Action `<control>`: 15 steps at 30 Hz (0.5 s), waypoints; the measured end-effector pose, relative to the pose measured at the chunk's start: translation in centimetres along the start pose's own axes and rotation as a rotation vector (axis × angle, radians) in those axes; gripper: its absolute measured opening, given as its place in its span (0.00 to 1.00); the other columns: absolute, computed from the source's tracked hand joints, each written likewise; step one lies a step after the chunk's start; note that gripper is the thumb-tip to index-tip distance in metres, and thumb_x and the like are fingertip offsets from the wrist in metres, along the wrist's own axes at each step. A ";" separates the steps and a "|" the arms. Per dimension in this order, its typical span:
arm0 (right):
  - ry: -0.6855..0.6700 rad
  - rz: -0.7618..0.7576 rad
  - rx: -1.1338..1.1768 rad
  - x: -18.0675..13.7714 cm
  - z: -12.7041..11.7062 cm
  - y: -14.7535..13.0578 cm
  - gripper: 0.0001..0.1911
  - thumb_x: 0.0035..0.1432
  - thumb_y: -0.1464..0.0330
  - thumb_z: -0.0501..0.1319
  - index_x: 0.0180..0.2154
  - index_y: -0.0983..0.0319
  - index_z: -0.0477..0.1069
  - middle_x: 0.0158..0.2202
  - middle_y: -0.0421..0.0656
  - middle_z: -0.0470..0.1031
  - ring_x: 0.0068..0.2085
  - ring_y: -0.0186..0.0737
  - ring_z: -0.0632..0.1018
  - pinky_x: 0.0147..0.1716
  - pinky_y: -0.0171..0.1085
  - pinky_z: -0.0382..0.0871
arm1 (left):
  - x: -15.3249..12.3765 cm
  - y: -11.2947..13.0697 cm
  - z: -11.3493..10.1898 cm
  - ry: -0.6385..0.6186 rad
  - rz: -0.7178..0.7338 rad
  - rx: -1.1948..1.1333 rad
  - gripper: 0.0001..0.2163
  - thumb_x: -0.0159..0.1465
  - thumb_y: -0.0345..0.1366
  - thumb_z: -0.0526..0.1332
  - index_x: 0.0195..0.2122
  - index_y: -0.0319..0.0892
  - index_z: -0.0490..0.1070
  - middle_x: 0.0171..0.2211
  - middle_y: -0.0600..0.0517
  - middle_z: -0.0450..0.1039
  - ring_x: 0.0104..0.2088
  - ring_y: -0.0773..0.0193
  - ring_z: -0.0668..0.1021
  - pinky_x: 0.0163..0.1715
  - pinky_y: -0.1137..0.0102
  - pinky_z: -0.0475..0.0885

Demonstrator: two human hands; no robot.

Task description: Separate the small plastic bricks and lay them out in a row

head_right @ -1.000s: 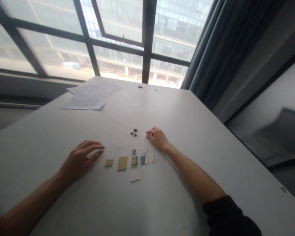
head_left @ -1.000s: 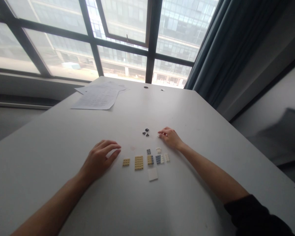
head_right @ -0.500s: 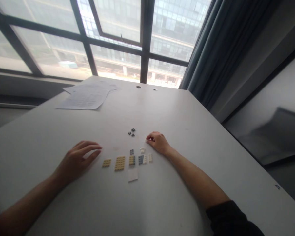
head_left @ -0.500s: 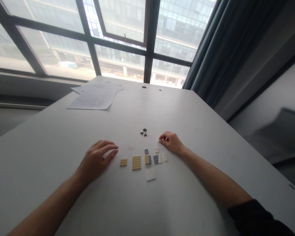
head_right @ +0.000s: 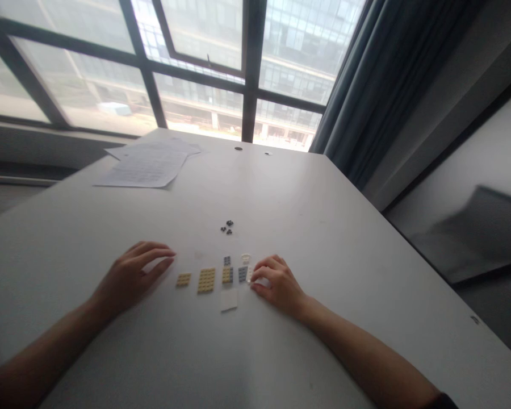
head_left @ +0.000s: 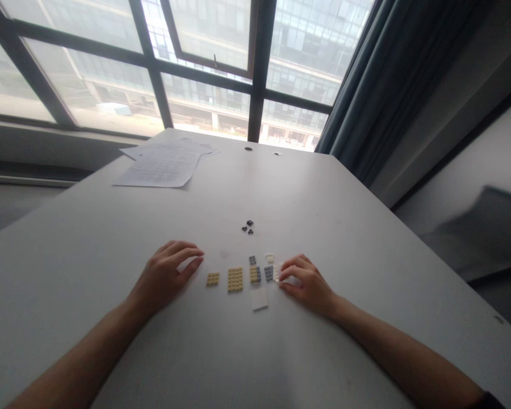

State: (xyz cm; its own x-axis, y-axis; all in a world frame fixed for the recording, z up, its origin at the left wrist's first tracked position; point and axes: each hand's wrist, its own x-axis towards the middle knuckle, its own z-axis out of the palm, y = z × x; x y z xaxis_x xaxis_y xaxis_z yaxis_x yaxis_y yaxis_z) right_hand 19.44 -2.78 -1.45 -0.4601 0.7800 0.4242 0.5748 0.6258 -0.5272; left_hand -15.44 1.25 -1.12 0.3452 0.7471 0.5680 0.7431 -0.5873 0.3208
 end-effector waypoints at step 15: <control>0.057 0.015 -0.061 -0.2 0.4 0.1 0.10 0.53 0.69 0.67 0.39 0.58 0.75 0.43 0.45 0.73 0.46 0.43 0.70 0.48 0.45 0.67 | -0.1 0.1 0.0 -0.024 -0.026 0.001 0.11 0.64 0.42 0.56 0.35 0.43 0.75 0.37 0.49 0.75 0.39 0.60 0.75 0.43 0.65 0.71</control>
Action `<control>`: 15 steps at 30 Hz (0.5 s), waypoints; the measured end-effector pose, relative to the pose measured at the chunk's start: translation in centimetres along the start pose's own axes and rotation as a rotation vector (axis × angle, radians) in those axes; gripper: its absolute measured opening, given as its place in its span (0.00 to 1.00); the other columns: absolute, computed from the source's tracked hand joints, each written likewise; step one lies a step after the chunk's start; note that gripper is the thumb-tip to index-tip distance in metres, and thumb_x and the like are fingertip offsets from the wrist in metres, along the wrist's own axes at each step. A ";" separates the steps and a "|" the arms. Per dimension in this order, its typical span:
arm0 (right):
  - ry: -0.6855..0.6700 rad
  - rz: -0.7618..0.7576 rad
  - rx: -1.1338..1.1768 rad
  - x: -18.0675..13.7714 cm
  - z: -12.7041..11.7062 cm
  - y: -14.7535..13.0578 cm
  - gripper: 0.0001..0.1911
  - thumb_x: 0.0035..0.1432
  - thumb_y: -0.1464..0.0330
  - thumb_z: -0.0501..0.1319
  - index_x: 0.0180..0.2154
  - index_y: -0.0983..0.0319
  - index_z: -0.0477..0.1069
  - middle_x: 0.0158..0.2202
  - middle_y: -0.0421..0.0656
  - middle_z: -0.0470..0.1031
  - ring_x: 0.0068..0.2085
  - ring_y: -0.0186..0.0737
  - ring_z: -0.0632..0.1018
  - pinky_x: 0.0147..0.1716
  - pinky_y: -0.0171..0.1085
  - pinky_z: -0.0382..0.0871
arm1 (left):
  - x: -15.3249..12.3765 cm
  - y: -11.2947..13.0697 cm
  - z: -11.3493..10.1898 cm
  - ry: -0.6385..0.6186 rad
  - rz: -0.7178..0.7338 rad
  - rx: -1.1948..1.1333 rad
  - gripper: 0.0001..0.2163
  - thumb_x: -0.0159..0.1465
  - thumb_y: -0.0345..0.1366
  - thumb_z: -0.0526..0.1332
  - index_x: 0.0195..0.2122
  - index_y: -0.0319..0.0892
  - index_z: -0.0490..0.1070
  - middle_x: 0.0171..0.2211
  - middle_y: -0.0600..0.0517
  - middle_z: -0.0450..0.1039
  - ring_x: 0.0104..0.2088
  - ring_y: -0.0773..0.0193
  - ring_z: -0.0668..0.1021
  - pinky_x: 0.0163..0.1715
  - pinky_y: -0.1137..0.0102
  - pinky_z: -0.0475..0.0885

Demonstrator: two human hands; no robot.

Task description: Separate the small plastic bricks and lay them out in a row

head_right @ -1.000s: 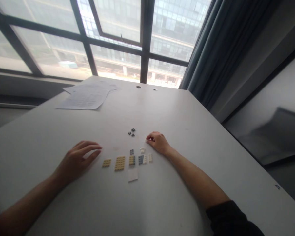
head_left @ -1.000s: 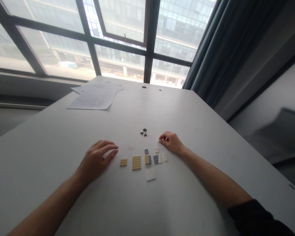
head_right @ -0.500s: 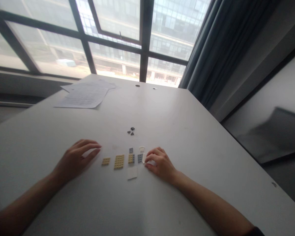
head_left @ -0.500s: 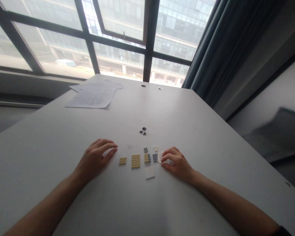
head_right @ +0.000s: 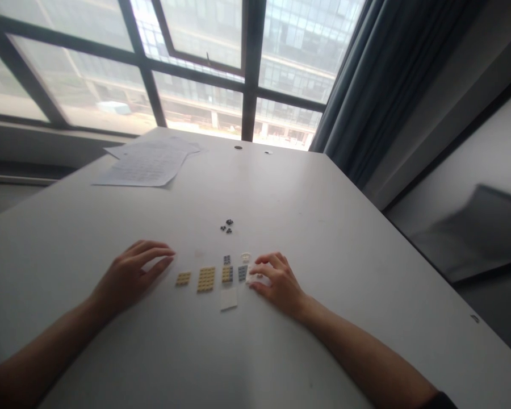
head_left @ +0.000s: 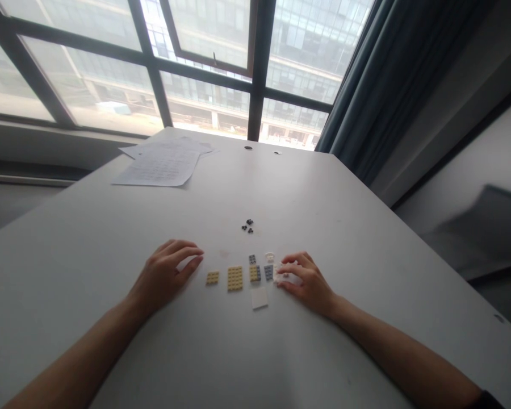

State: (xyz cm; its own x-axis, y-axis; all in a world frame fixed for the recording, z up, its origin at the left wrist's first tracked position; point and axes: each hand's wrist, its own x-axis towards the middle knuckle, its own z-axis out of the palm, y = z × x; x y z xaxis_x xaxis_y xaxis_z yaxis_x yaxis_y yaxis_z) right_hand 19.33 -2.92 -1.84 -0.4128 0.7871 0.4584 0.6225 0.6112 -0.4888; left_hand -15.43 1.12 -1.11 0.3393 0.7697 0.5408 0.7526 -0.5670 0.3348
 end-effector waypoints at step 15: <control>-0.006 -0.036 0.010 0.1 0.0 -0.2 0.04 0.55 0.70 0.65 0.35 0.57 0.76 0.41 0.44 0.74 0.45 0.43 0.71 0.47 0.45 0.66 | 0.0 0.0 -0.1 0.018 0.018 -0.005 0.10 0.63 0.41 0.56 0.34 0.43 0.75 0.36 0.49 0.75 0.38 0.60 0.76 0.42 0.66 0.71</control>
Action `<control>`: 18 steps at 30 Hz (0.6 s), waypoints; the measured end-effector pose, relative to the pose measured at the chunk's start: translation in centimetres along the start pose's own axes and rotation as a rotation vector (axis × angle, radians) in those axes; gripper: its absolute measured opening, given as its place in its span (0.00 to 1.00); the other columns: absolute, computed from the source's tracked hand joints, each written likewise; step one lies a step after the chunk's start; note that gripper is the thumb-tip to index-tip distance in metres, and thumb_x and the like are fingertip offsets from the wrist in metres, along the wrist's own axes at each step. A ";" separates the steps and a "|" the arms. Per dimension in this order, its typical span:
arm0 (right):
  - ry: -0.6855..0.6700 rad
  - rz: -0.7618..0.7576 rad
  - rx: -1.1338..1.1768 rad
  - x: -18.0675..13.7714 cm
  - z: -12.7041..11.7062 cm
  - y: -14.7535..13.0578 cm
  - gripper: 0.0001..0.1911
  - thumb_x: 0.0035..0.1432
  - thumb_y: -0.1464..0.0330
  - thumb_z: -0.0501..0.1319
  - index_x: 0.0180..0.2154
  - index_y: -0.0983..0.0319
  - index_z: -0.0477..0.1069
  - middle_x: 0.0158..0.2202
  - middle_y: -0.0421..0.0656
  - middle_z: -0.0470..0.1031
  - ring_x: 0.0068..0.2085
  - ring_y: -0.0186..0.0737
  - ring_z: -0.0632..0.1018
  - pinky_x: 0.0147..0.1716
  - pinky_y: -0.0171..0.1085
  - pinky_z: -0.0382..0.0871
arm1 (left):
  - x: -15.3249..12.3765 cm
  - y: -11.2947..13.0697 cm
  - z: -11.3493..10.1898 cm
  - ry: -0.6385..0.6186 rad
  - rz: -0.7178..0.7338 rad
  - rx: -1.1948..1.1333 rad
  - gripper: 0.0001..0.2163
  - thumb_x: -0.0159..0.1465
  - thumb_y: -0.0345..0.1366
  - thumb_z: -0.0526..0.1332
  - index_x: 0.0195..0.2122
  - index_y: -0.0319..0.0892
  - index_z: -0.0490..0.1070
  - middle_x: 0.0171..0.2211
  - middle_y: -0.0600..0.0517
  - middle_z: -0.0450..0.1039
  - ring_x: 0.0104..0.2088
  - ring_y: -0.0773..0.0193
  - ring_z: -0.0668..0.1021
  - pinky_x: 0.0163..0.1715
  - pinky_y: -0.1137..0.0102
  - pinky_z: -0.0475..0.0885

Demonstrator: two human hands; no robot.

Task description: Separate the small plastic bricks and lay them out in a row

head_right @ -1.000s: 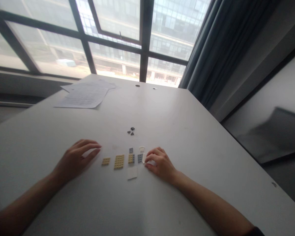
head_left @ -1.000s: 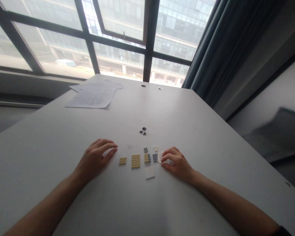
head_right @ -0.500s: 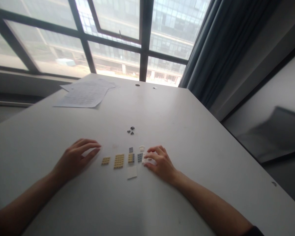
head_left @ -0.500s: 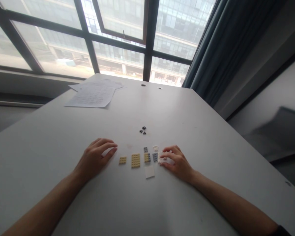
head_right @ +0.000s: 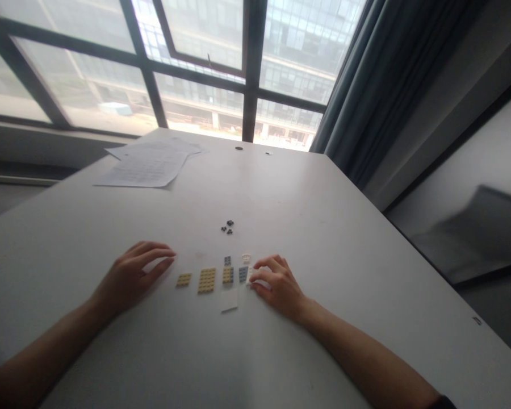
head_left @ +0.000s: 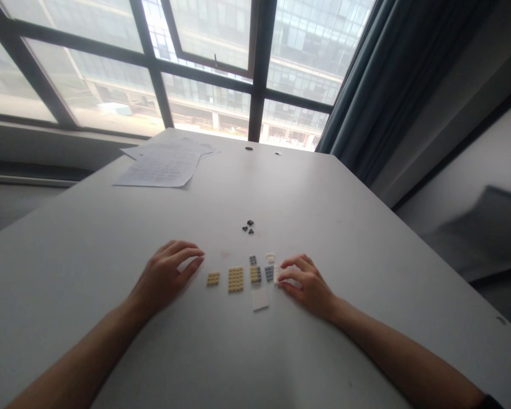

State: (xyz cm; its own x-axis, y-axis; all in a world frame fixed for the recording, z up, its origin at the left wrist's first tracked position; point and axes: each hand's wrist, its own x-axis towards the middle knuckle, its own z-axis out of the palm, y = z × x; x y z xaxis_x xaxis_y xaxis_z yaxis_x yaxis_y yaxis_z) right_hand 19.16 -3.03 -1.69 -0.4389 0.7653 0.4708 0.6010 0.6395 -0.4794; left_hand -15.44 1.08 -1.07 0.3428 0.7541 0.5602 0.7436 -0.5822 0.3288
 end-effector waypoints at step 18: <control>-0.117 0.341 -0.058 13.4 4.3 3.3 0.09 0.52 0.64 0.66 0.36 0.61 0.78 0.37 0.45 0.76 0.37 0.39 0.75 0.41 0.38 0.67 | 0.4 0.1 0.0 -0.040 -0.120 -0.023 0.12 0.63 0.44 0.56 0.35 0.44 0.76 0.38 0.48 0.76 0.41 0.59 0.75 0.44 0.65 0.70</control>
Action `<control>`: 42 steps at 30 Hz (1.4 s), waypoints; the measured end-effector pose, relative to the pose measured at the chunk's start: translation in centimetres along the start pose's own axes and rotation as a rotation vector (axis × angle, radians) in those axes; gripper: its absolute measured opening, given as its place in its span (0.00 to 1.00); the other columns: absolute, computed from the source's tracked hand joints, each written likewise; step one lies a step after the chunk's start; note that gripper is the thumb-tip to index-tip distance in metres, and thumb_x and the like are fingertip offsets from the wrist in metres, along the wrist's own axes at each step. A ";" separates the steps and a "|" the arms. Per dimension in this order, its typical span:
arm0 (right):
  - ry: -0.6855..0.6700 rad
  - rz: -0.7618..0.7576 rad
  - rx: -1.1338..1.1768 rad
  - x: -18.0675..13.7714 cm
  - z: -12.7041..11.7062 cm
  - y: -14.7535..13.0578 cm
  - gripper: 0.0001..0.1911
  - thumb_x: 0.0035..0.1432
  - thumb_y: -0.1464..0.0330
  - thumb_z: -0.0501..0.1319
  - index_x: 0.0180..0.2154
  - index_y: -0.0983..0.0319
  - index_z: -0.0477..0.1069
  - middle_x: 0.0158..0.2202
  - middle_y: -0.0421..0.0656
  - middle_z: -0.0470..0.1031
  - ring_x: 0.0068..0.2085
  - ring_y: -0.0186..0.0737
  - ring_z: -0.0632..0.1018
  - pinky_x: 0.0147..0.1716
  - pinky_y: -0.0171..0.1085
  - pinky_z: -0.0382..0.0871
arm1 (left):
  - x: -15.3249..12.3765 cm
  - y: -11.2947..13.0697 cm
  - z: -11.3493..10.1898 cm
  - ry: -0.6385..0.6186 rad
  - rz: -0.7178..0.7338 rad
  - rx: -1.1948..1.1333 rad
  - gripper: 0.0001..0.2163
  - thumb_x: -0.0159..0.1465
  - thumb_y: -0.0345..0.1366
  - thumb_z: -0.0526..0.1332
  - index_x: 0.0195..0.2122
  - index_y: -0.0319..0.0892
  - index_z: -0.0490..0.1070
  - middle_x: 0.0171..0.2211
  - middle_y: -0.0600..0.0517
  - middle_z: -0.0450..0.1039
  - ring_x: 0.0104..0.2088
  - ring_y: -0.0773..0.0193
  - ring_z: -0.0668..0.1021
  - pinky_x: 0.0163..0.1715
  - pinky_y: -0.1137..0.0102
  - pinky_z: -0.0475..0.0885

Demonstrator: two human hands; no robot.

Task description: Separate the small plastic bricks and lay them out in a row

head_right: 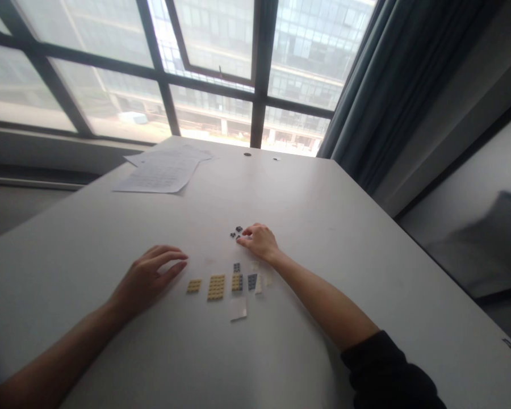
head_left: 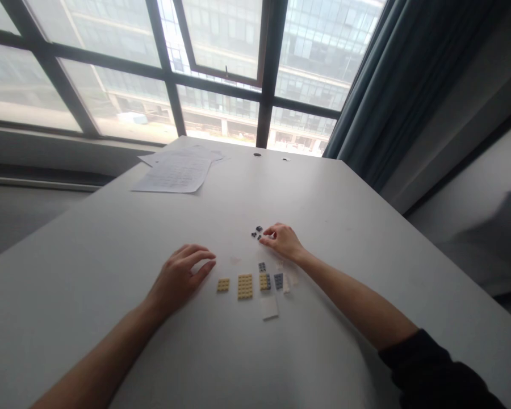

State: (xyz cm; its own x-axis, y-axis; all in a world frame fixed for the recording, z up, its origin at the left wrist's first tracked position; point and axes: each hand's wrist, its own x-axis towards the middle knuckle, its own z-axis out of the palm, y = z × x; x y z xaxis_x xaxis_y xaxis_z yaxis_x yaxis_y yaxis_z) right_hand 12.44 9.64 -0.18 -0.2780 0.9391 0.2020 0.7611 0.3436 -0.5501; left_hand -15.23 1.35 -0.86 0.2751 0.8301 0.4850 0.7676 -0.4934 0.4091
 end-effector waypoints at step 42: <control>-0.113 -0.229 0.089 -1.4 -0.9 1.3 0.07 0.51 0.76 0.63 0.32 0.61 0.76 0.32 0.39 0.73 0.30 0.31 0.72 0.35 0.32 0.67 | 8.8 3.6 6.0 -0.316 -0.050 0.110 0.11 0.60 0.37 0.56 0.38 0.48 0.77 0.38 0.50 0.74 0.41 0.57 0.74 0.44 0.65 0.68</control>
State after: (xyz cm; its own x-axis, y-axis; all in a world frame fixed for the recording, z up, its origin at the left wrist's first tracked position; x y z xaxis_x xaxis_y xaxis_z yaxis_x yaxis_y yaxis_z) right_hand 14.37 8.76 -0.45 -0.5046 0.8292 0.2403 0.6178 0.5413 -0.5703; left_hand -6.56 8.43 0.19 0.3886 0.9004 0.1959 0.8375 -0.4337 0.3322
